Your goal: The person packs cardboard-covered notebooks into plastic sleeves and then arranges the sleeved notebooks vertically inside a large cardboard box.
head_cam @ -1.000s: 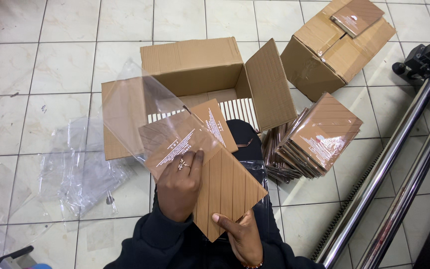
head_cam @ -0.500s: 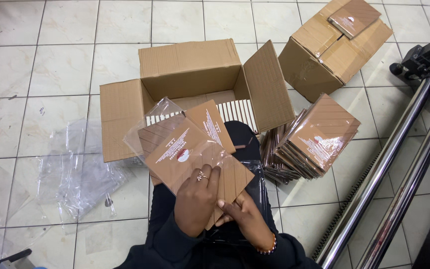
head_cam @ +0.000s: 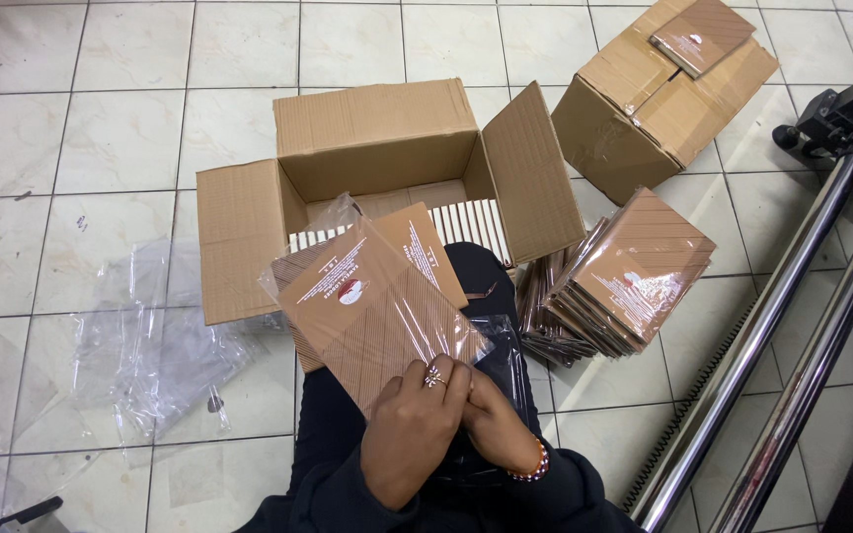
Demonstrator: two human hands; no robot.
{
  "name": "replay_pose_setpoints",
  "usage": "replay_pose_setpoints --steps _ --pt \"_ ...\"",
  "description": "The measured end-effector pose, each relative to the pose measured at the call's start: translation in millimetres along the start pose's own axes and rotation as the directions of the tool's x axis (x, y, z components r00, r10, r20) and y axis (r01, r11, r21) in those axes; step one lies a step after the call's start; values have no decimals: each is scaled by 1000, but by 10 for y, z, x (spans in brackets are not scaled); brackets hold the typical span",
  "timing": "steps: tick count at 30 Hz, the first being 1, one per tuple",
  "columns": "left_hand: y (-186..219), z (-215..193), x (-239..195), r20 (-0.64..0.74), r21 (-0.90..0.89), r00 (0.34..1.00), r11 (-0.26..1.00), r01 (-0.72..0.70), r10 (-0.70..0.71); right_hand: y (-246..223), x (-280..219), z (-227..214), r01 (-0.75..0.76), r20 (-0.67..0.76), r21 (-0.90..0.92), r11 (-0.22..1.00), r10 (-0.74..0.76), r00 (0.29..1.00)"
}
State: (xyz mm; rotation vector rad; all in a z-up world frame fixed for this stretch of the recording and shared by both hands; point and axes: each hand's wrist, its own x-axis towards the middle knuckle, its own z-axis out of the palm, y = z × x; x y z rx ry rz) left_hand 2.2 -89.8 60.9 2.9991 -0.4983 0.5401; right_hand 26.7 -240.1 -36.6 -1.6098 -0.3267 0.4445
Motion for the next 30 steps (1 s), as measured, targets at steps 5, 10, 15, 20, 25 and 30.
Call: replay_pose_setpoints --steps 5,10,15,20,25,30 --pt "106 -57 -17 -19 83 999 996 34 -33 275 -51 -26 65 16 -186 980 -63 998" --pt "110 -34 -8 -90 117 994 990 74 -63 52 -1 107 16 -130 146 989 3 991" --pt "66 35 77 -46 48 983 983 179 -177 -203 59 235 92 -143 305 948 -50 988" --pt "44 98 189 0 43 987 986 161 -161 -336 67 218 31 -171 339 940 29 985" --pt "128 128 177 -143 0 987 998 67 -66 -134 56 192 51 -309 -15 999 -53 950" --pt "229 -13 111 -188 -52 982 998 -19 9 1403 -109 -39 -52 -310 -224 973 -20 950"
